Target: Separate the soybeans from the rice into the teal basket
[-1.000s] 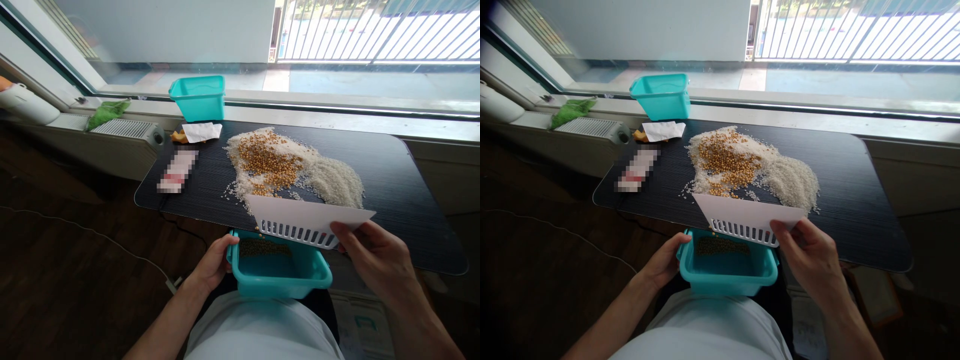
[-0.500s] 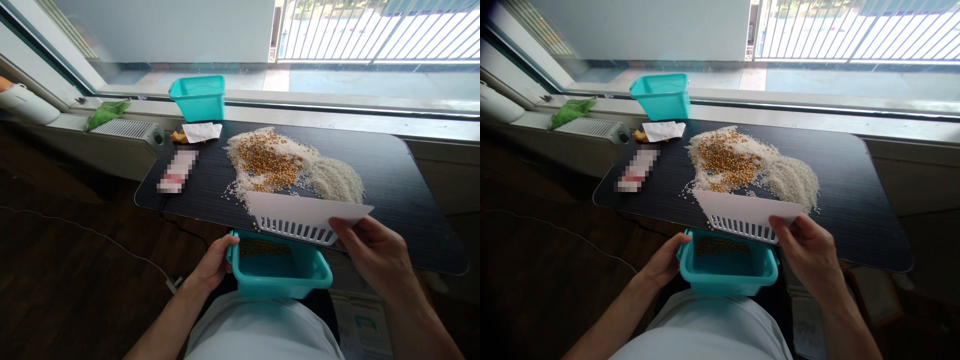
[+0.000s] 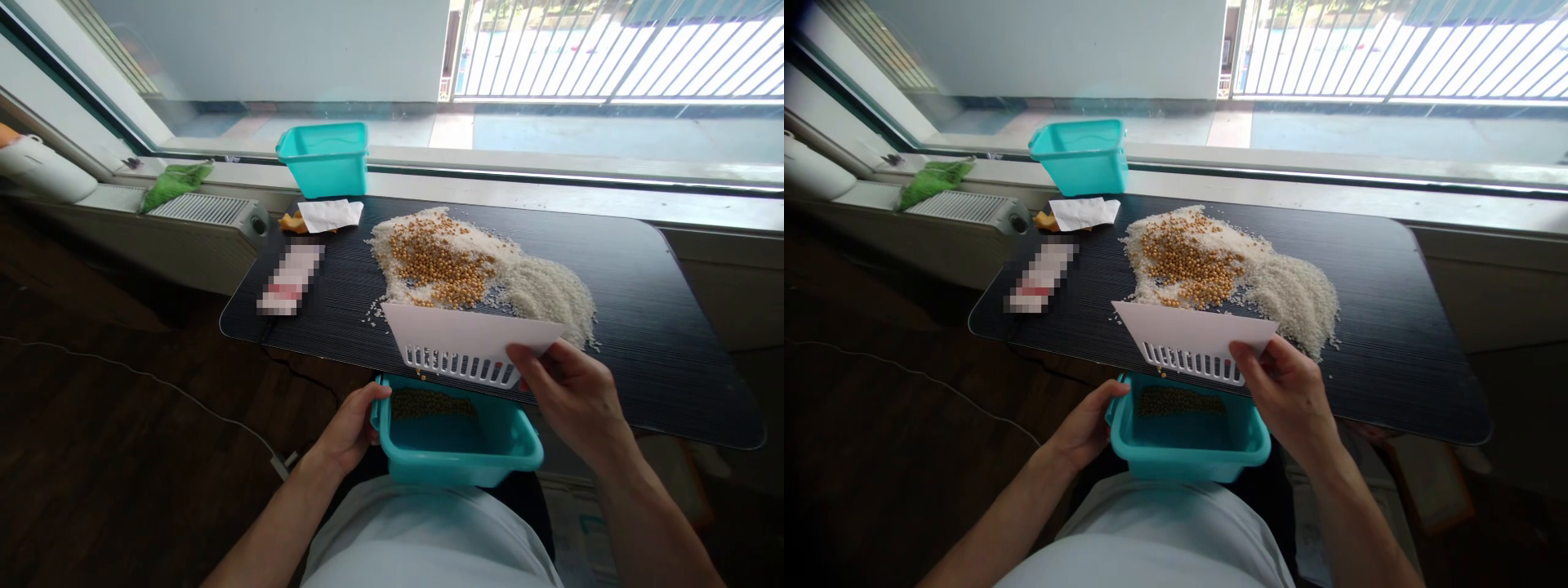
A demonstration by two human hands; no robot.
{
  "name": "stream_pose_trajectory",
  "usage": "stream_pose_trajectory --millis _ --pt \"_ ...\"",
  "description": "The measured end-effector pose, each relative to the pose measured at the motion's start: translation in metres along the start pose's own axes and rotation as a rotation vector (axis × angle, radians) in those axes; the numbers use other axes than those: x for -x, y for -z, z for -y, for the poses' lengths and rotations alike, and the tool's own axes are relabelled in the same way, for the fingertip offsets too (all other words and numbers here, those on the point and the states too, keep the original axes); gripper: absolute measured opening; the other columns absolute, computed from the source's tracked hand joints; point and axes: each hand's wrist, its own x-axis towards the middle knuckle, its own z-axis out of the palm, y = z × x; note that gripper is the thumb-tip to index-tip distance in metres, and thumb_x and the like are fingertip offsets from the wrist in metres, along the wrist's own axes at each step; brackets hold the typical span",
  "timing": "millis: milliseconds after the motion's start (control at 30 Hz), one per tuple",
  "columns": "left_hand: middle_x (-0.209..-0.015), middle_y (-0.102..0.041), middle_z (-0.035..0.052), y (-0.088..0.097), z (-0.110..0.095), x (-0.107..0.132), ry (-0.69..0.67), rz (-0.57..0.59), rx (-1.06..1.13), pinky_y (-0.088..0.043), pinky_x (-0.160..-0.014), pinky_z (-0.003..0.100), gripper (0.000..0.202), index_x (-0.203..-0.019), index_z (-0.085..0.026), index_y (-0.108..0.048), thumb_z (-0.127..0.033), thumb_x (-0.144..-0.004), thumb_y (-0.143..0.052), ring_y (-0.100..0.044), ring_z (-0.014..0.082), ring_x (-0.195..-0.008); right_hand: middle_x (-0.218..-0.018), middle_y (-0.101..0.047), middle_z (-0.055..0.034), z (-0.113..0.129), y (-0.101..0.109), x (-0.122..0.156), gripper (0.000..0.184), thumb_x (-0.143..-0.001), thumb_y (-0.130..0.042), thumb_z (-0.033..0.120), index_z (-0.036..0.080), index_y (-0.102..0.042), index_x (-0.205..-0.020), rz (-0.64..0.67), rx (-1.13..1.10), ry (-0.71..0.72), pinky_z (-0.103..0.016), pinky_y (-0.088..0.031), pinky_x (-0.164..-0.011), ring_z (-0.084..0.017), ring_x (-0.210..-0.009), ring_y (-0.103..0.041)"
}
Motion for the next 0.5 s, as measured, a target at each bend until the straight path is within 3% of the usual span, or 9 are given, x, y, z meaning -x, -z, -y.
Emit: stream_pose_trajectory --millis 100,300,500 --pt "-0.045 -0.042 -0.0085 0.003 0.001 -0.001 -0.005 0.029 -0.005 -0.016 -0.041 0.022 0.040 -0.055 -0.020 -0.049 -0.041 -0.050 -0.083 -0.034 0.0055 -0.038 -0.053 -0.056 0.0035 0.007 -0.002 0.005 0.022 -0.078 -0.076 0.042 0.021 -0.071 -0.075 -0.016 -0.014 -0.024 -0.022 -0.041 -0.043 -0.012 -0.048 -0.050" --pt "-0.046 -0.042 -0.0079 0.006 0.002 -0.003 0.000 0.052 -0.009 -0.018 -0.042 0.023 0.041 -0.054 -0.021 -0.048 -0.041 -0.051 -0.084 -0.035 0.0060 -0.040 -0.059 -0.064 0.0024 0.011 0.009 0.016 0.019 -0.077 -0.077 0.041 0.022 -0.076 -0.078 -0.188 0.015 -0.082 -0.026 -0.047 -0.052 -0.013 -0.052 -0.053" --pt "-0.045 -0.043 -0.0075 0.004 0.001 -0.002 -0.010 0.044 -0.016 -0.018 -0.041 0.023 0.040 -0.054 -0.021 -0.049 -0.042 -0.050 -0.083 -0.035 0.0059 -0.039 -0.059 -0.066 0.0012 0.008 0.017 0.022 0.020 -0.074 -0.078 0.042 0.022 -0.078 -0.077 -0.132 0.012 -0.100 -0.028 -0.048 -0.049 -0.015 -0.051 -0.054"
